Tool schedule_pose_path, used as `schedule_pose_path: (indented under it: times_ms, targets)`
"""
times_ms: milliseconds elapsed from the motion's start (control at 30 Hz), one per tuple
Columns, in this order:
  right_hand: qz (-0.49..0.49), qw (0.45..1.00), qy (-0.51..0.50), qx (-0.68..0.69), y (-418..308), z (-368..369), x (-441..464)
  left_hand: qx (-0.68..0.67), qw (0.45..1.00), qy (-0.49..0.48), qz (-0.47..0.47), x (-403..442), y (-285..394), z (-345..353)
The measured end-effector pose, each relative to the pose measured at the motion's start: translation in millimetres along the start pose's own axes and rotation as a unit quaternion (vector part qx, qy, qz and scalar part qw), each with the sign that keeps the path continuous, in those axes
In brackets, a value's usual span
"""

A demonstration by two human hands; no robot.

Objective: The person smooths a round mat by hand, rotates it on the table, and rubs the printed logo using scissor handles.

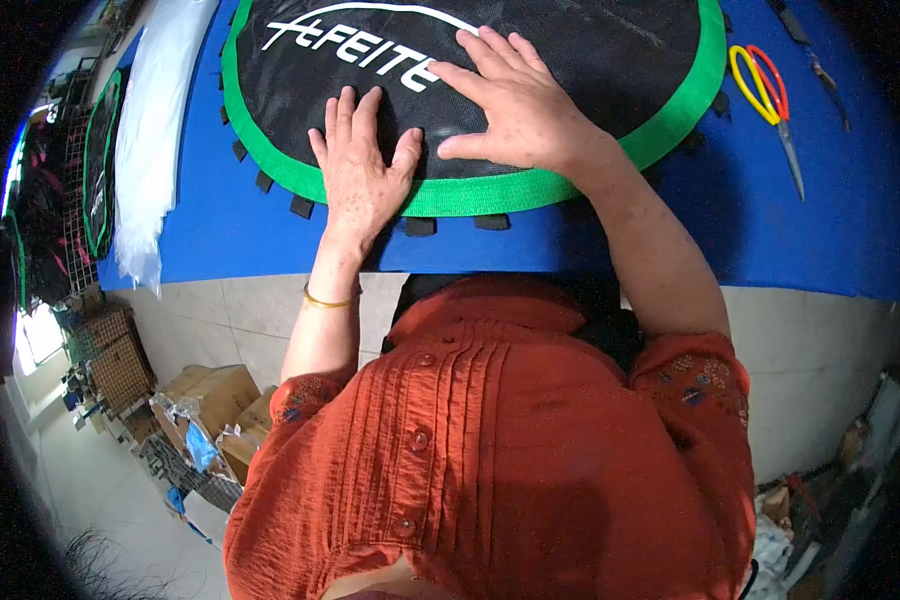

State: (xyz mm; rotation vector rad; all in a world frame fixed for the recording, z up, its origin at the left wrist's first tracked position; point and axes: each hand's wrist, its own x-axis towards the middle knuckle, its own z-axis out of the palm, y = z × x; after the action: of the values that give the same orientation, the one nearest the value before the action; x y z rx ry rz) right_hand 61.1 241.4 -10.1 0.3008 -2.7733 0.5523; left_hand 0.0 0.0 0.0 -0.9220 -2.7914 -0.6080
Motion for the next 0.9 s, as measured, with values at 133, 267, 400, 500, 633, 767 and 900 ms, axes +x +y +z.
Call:
schedule_pose_path:
  times_ms: [133,267,400,500,633,767,900]
  targets:
    - [-0.007,1.0,-0.021,0.005,0,-10,-4,-0.007,1.0,0.003,-0.005,-2,5,4]
    - [-0.018,0.999,-0.029,0.018,2,-12,-4,-0.003,1.0,0.003,-0.003,-2,3,3]
    - [-0.02,0.999,-0.029,0.02,5,-11,-4,0.001,1.0,0.005,0.001,-1,4,2]
    - [-0.018,0.999,-0.012,0.028,5,-8,-3,0.0,1.0,0.006,0.001,-1,3,1]
    - [-0.011,0.999,0.02,0.027,4,-3,-2,0.0,1.0,0.008,0.0,-1,2,1]
    - [0.009,0.999,0.042,0.003,5,8,2,0.003,1.0,0.013,0.004,-1,0,2]
    - [0.016,0.998,0.053,-0.001,2,7,2,0.005,1.0,0.008,0.004,0,0,1]
